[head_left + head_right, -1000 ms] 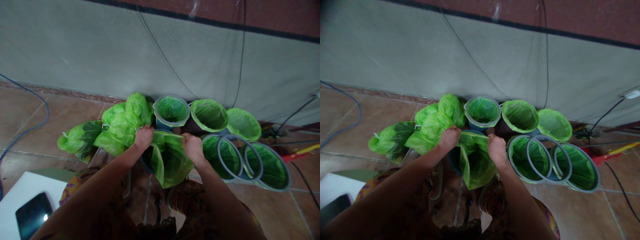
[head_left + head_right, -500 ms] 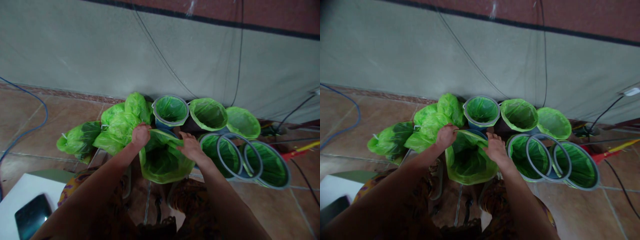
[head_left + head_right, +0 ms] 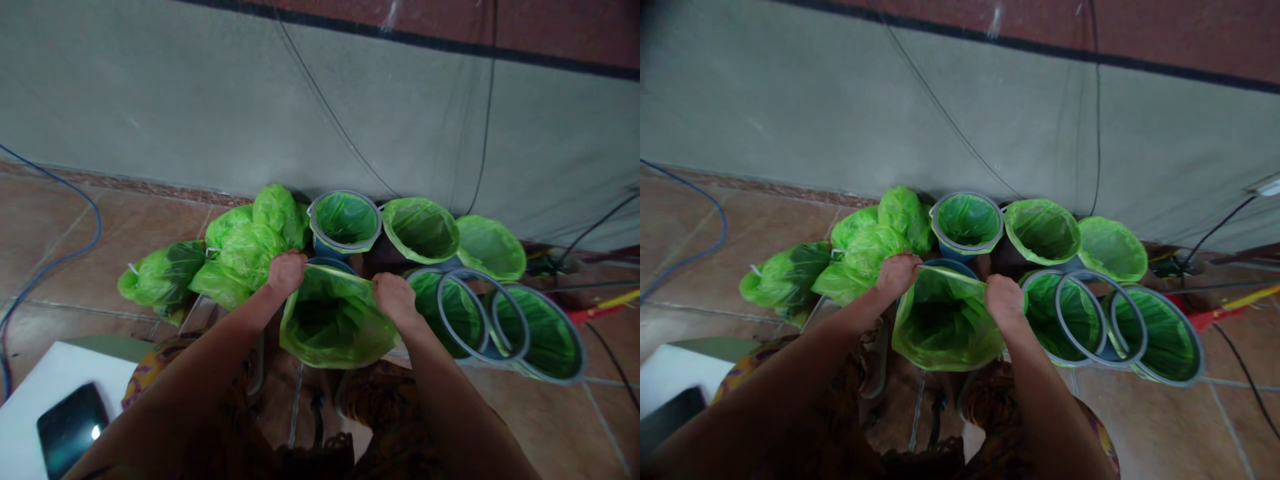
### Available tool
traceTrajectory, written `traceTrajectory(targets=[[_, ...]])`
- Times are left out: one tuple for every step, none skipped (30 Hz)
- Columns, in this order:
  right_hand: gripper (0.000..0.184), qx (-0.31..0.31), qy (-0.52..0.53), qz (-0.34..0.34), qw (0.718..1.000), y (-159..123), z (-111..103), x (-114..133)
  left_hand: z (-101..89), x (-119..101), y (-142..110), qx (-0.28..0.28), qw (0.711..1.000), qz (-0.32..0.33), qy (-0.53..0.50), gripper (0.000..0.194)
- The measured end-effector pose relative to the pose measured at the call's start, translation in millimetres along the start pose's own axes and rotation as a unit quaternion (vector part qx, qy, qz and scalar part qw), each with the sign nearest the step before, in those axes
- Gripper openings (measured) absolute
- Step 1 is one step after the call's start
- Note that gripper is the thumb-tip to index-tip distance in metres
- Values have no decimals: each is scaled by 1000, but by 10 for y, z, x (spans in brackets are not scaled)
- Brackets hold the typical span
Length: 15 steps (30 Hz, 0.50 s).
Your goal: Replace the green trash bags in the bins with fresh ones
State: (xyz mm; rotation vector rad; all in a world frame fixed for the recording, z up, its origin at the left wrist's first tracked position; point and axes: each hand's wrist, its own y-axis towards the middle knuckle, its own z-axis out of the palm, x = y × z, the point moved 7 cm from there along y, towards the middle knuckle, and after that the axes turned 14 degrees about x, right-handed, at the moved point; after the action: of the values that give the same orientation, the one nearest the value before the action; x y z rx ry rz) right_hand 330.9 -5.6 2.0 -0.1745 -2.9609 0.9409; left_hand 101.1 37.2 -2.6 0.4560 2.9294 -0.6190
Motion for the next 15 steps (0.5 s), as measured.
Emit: traceTrajectory(targets=[[28,13,0,4,1000,1,32,3,1,-12,-5,2,1000,0,-2,31],[26,17,1,4,1000,-3,56,28,6,-30,-13,7,1000,0,-4,31],[29,11,3,-4,1000,-13,67,76,10,-59,-23,10,1000,4,-7,31],[38,-4,4,-19,1000,-28,66,146,15,-101,-36,12,1000,14,-8,31],[48,-24,5,-39,999,-46,55,229,18,-157,-53,11,999,30,-9,31],[56,-45,5,-63,997,-68,40,320,19,-225,-73,7,999,52,-8,31],[58,-63,6,-89,994,-88,26,410,18,-298,-97,-1,997,76,-6,31],[55,-74,7,-114,991,-106,16,493,16,-370,-123,-10,995,100,-3,31],[48,-78,8,-137,988,-119,12,565,15,-435,-147,-18,993,120,1,31],[38,-76,8,-156,985,-128,13,623,15,-488,-168,-24,990,136,6,31],[29,-71,7,-170,983,-134,16,665,15,-528,-184,-29,989,148,10,30],[25,-65,6,-179,982,-137,19,690,16,-555,-195,-32,987,155,12,30],[26,-60,5,-180,982,-138,21,698,18,-567,-200,-33,987,159,12,30],[29,-57,7,-176,983,-139,17,690,21,-566,-199,-32,987,158,13,29],[31,-57,10,-165,985,-138,11,669,27,-553,-193,-31,988,153,14,29]])
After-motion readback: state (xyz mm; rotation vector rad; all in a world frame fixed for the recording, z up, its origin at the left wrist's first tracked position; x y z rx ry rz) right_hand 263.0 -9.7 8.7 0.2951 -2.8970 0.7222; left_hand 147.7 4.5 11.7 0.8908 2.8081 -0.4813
